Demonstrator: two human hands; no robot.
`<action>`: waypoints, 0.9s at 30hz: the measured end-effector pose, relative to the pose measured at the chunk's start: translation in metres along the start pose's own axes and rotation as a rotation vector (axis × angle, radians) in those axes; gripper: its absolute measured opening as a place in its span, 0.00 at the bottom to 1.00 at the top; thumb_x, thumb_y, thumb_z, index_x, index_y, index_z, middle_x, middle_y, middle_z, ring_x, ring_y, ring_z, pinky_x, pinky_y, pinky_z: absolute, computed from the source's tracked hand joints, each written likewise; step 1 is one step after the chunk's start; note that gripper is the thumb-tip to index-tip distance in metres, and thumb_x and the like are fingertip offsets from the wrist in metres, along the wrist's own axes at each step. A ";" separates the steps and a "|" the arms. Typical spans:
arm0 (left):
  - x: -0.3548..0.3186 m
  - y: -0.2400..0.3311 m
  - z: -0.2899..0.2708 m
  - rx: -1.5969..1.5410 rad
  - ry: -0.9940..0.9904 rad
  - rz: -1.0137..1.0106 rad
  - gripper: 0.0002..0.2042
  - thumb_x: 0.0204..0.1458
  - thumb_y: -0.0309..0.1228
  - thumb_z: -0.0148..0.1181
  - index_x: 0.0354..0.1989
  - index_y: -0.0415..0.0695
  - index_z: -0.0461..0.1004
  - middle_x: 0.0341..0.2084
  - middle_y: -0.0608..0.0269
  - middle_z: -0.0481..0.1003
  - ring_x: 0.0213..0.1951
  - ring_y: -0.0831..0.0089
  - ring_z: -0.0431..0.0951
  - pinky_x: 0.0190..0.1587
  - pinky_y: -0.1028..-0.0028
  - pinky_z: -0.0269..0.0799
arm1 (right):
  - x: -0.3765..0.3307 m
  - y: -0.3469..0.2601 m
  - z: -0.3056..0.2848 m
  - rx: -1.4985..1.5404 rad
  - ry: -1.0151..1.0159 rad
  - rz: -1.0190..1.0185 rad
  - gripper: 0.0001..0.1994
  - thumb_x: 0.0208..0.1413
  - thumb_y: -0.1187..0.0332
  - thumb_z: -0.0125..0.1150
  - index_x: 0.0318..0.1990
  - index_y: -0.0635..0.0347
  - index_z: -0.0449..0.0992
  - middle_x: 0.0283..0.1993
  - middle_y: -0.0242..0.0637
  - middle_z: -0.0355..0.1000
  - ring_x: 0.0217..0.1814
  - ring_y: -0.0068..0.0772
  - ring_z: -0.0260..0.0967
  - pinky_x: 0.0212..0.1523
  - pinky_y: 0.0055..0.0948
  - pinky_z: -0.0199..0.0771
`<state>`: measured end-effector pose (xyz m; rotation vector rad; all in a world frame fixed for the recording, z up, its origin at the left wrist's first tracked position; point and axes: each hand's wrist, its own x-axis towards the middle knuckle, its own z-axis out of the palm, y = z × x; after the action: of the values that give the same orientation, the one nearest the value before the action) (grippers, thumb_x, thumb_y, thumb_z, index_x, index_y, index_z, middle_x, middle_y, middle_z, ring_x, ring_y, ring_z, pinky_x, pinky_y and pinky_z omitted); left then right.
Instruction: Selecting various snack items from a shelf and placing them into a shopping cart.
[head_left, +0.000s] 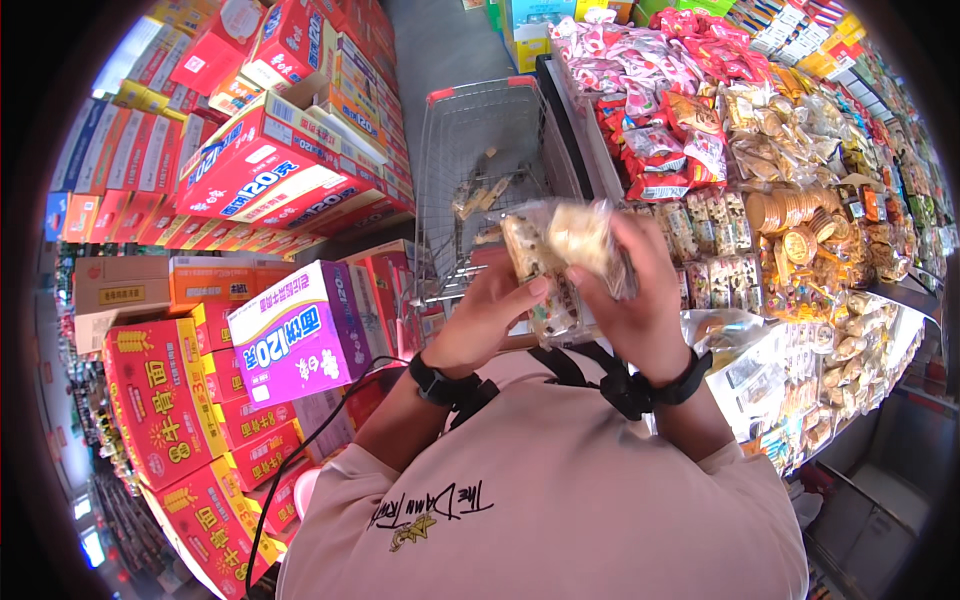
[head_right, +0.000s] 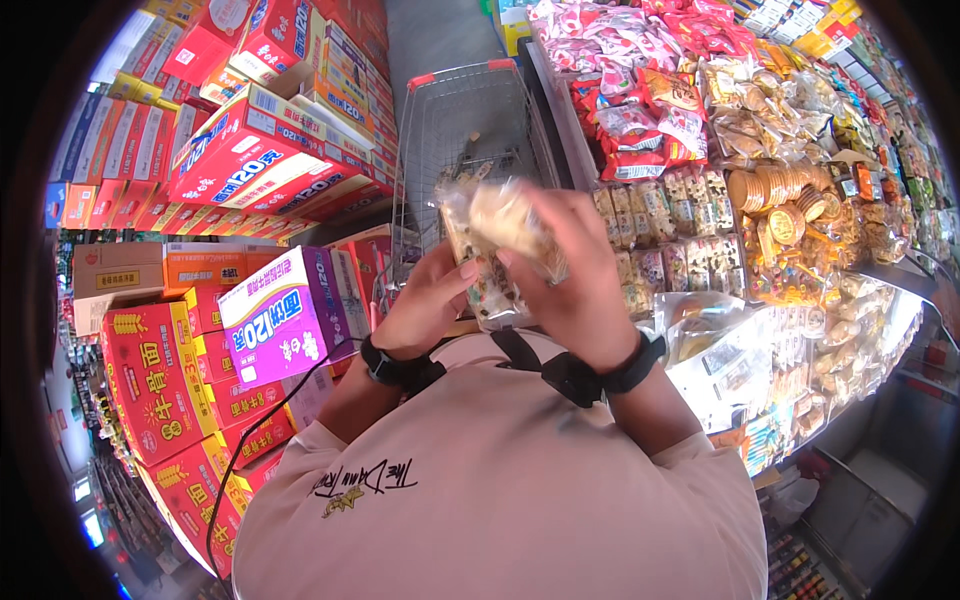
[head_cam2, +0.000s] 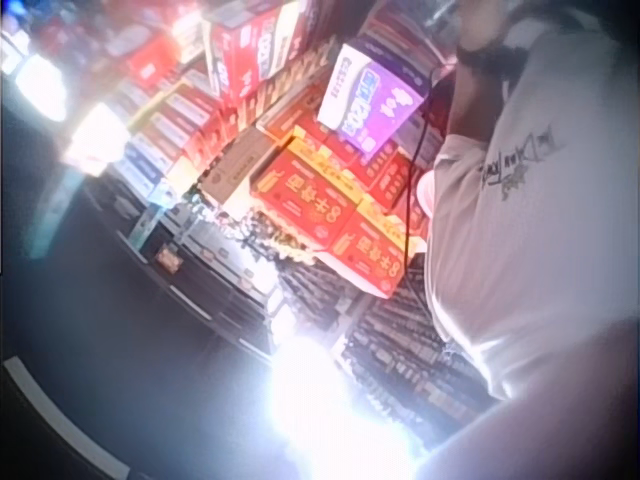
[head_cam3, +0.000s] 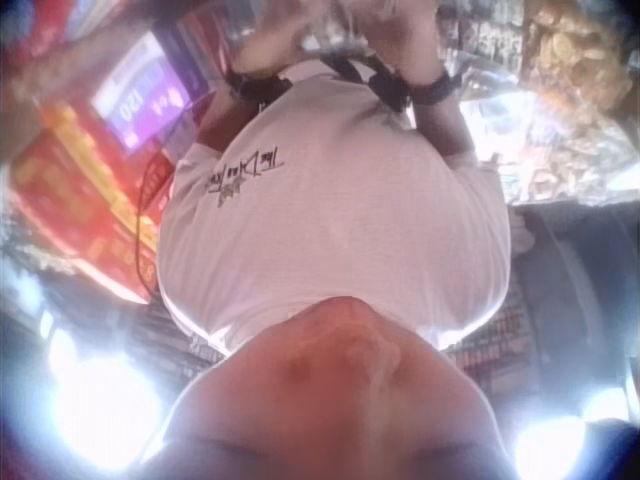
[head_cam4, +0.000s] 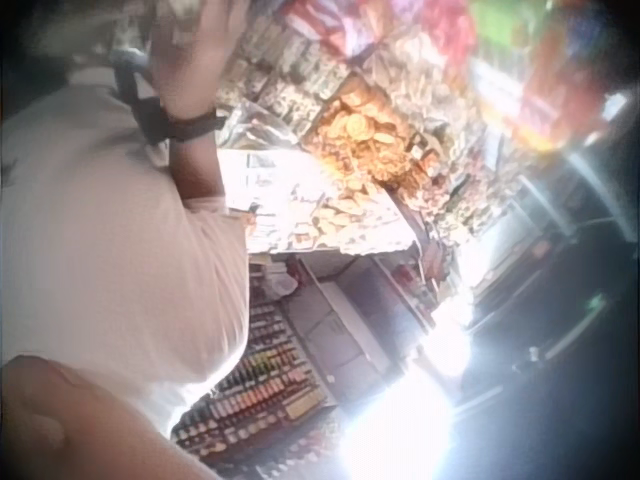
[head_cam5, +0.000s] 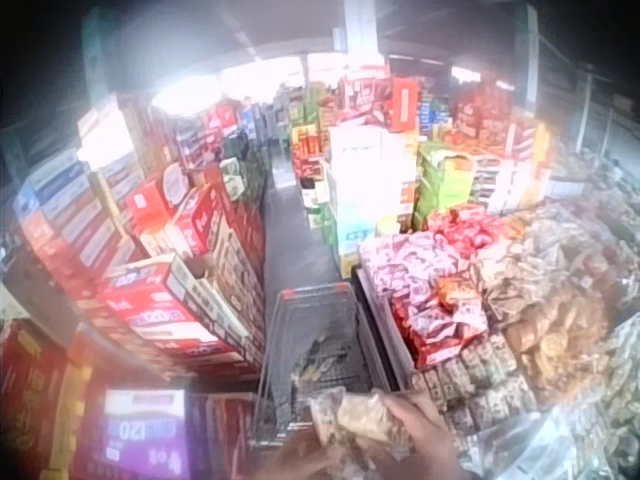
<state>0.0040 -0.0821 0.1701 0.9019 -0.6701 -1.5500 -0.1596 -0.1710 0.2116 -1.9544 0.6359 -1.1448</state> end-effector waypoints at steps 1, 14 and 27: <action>0.000 0.000 -0.001 0.001 0.000 0.000 0.23 0.61 0.38 0.57 0.62 0.40 0.64 0.53 0.62 0.72 0.54 0.73 0.72 0.56 0.69 0.68 | 0.000 -0.004 -0.009 -0.214 -0.128 -0.032 0.29 0.40 0.83 0.65 0.55 0.55 0.73 0.52 0.41 0.70 0.60 0.45 0.67 0.61 0.38 0.58; -0.015 -0.026 0.005 -0.561 0.103 0.015 0.28 0.56 0.34 0.45 0.65 0.32 0.58 0.59 0.45 0.68 0.59 0.54 0.70 0.63 0.54 0.62 | -0.019 0.014 -0.031 0.028 -0.471 -0.180 0.28 0.37 0.89 0.50 0.47 0.56 0.81 0.68 0.51 0.58 0.75 0.59 0.47 0.72 0.55 0.46; -0.015 -0.027 0.014 -0.421 0.069 0.063 0.22 0.60 0.26 0.51 0.63 0.36 0.63 0.55 0.54 0.71 0.57 0.62 0.73 0.59 0.59 0.70 | -0.025 0.031 -0.025 0.405 -0.309 0.166 0.33 0.46 0.82 0.67 0.62 0.59 0.61 0.65 0.43 0.58 0.73 0.43 0.52 0.71 0.43 0.56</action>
<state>-0.0220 -0.0638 0.1585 0.6062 -0.3008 -1.5197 -0.1946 -0.1796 0.1817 -1.6486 0.3595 -0.7763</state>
